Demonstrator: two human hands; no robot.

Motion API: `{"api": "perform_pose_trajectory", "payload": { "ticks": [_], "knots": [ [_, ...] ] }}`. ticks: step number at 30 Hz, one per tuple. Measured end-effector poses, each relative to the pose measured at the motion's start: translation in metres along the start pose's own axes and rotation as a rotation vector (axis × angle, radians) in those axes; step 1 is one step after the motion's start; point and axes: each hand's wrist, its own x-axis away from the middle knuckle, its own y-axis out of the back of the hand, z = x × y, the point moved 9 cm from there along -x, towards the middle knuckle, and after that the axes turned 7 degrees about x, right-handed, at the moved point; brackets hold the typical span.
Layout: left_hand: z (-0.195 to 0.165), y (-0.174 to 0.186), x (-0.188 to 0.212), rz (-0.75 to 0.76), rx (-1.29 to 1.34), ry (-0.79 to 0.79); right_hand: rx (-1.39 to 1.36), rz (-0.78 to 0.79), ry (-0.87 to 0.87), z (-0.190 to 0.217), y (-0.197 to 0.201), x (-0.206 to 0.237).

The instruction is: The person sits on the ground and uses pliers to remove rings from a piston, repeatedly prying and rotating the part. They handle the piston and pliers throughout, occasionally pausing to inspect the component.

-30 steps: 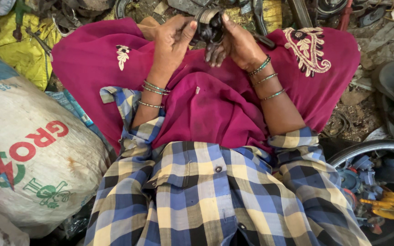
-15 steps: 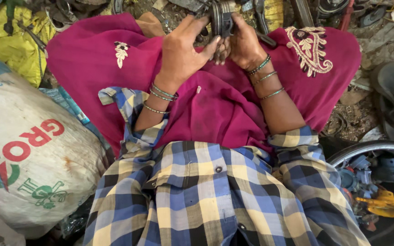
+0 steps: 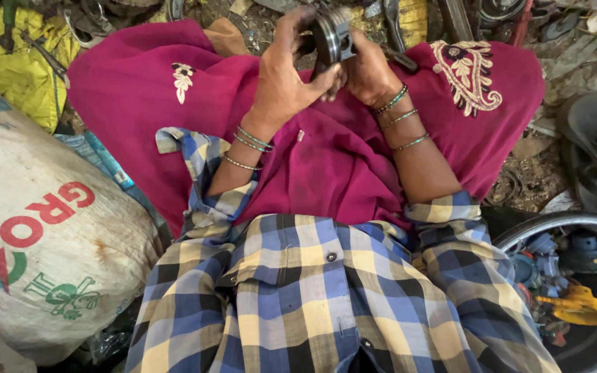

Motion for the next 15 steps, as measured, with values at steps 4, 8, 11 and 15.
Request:
{"api": "perform_pose_trajectory", "payload": {
  "ticks": [4,8,11,15],
  "knots": [
    [-0.004,0.009,0.002,-0.026,-0.164,-0.095,0.197,-0.011,0.011,-0.003,0.004,-0.004],
    [0.018,0.016,0.004,-0.014,-0.039,0.054,0.309,-0.017,0.131,0.009,-0.002,-0.005],
    [0.023,0.019,0.008,-0.012,-0.109,0.022,0.159,-0.112,0.07,0.011,-0.003,-0.002],
    [0.031,0.023,0.01,-0.005,-0.223,-0.01,0.184,-0.053,0.112,0.021,-0.03,0.002]
  ]
}}
